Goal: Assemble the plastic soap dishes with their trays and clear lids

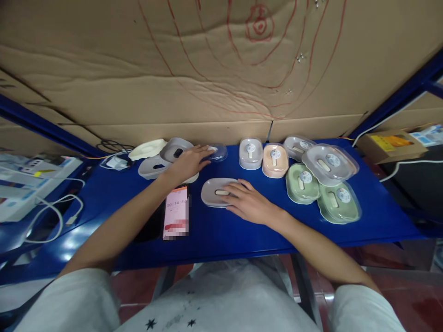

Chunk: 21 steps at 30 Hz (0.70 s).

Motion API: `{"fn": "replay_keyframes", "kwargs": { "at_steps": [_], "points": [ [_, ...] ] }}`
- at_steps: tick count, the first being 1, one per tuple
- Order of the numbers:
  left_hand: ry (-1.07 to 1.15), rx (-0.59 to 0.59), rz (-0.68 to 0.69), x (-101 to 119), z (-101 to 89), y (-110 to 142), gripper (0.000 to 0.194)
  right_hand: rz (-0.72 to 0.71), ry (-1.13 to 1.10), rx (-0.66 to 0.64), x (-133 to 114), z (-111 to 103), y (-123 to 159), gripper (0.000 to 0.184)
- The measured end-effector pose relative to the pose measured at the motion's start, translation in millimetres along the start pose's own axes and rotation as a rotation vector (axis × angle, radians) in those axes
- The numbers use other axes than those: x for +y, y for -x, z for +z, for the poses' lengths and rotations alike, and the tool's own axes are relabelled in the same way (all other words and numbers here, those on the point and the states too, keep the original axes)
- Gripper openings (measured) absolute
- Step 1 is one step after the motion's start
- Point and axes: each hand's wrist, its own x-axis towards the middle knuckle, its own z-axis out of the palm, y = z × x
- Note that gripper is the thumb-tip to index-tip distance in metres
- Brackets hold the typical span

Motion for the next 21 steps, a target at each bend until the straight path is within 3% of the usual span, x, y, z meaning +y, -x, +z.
{"fn": "replay_keyframes", "kwargs": {
  "at_steps": [5, 13, 21],
  "points": [
    [0.024, 0.063, 0.006, 2, -2.7, 9, 0.042, 0.042, -0.005, 0.063, 6, -5, 1, 0.051],
    [-0.012, 0.169, 0.038, 10, -3.1, 19, 0.039, 0.059, -0.081, 0.082, 13, -3, -1, 0.049],
    [-0.024, 0.220, 0.152, 42, -9.7, 29, 0.040, 0.140, -0.060, 0.092, 21, 1, -3, 0.060]
  ]
}}
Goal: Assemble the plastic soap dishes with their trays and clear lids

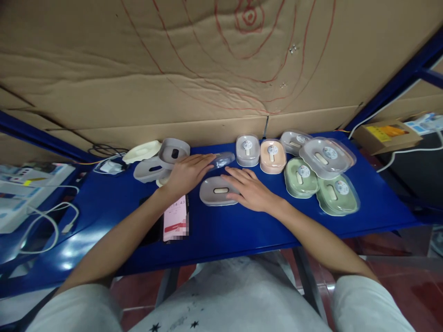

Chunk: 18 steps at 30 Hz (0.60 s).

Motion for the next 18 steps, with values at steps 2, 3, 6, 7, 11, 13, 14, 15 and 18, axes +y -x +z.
{"fn": "replay_keyframes", "kwargs": {
  "at_steps": [2, 3, 6, 7, 11, 13, 14, 15, 18],
  "points": [
    [-0.014, 0.001, 0.020, 7.3, -2.4, -0.8, 0.040, 0.016, 0.024, -0.005, 0.0, 3.1, -0.3, 0.062],
    [-0.025, -0.001, 0.029, 9.7, -3.2, -1.6, 0.040, 0.021, 0.035, -0.005, -0.4, 4.0, -0.7, 0.063],
    [-0.054, -0.005, 0.043, 13.1, -4.1, -4.3, 0.039, 0.007, 0.053, 0.028, -2.5, 3.7, -2.2, 0.062],
    [-0.057, -0.006, 0.043, 13.2, -4.1, -5.0, 0.038, 0.000, 0.058, 0.048, -3.2, 2.8, -2.7, 0.061],
    [-0.060, -0.007, 0.043, 12.5, -3.4, -6.3, 0.040, 0.017, 0.086, 0.080, -4.7, 0.8, -4.4, 0.061],
    [-0.063, -0.006, 0.047, 11.8, -2.4, -6.6, 0.039, 0.034, 0.092, 0.057, -4.3, 1.9, -4.8, 0.061],
    [-0.065, -0.005, 0.049, 11.3, -1.7, -6.8, 0.038, 0.042, 0.093, 0.042, -4.0, 2.7, -5.0, 0.061],
    [-0.067, -0.003, 0.051, 10.8, -0.9, -7.0, 0.037, 0.049, 0.093, 0.027, -3.6, 3.4, -5.1, 0.062],
    [-0.079, 0.008, 0.053, 9.3, 1.5, -8.3, 0.036, 0.064, 0.092, -0.012, -2.7, 4.6, -5.5, 0.064]
  ]
}}
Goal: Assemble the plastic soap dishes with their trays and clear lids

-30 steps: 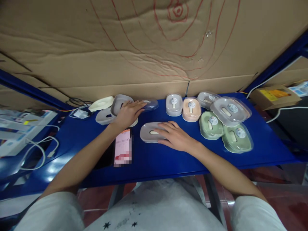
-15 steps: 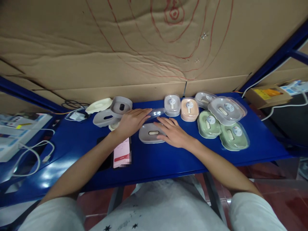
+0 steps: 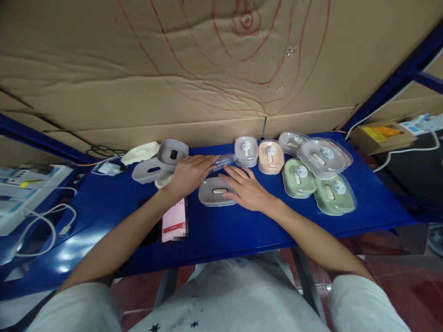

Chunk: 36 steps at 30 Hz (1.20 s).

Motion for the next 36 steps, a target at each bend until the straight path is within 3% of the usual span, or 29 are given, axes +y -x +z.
{"fn": "replay_keyframes", "kwargs": {
  "at_steps": [15, 19, 24, 31, 33, 36],
  "points": [
    [-0.024, 0.069, -0.047, -16, 10.1, -7, 0.032, 0.025, -0.063, -0.039, 0, 2, -6, 0.059],
    [-0.027, 0.176, -0.050, -16, -3.2, -3, 0.034, -0.012, -0.121, -0.009, -1, 0, -3, 0.058],
    [-0.043, 0.275, -0.045, -10, -33.1, 15, 0.033, -0.029, -0.192, -0.012, 1, -6, -8, 0.058],
    [-0.053, 0.436, -0.041, -4, -57.0, 44, 0.038, -0.017, -0.249, -0.143, 9, -5, -54, 0.062],
    [-0.026, 0.458, -0.036, 2, -57.7, 50, 0.040, 0.008, -0.255, -0.106, 12, -5, -59, 0.063],
    [0.011, 0.423, 0.002, 14, -57.3, 56, 0.041, 0.017, -0.282, 0.062, 16, -11, -46, 0.059]
  ]
}}
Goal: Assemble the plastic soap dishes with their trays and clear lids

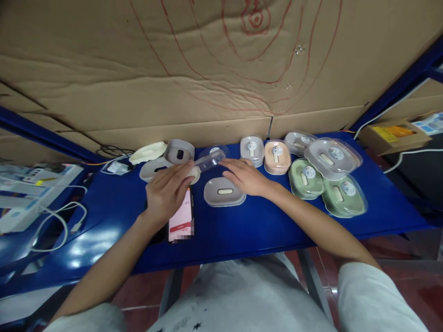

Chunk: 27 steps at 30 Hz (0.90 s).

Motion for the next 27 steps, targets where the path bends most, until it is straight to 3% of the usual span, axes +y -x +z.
{"fn": "replay_keyframes", "kwargs": {
  "at_steps": [3, 6, 11, 13, 20, 27],
  "points": [
    [0.021, -0.051, 0.047, 13, -0.7, 4, 0.044, 0.000, -0.041, 0.143, -1, -7, 29, 0.055],
    [0.031, -0.086, 0.097, 22, -0.1, 7, 0.046, -0.008, -0.064, 0.197, -1, -7, 57, 0.063],
    [0.037, -0.233, 0.177, 31, 4.7, 18, 0.041, 0.007, -0.065, 0.055, 1, -1, 73, 0.096],
    [0.047, -0.292, 0.215, 32, 7.7, 23, 0.039, -0.011, -0.043, -0.011, 0, 1, 73, 0.100],
    [0.112, -0.448, 0.229, 29, 16.1, 26, 0.022, -0.094, 0.079, -0.080, -5, 8, 70, 0.072],
    [0.102, -0.473, 0.170, 21, 18.4, 28, 0.028, -0.144, 0.163, -0.041, -5, 9, 69, 0.064]
  ]
}}
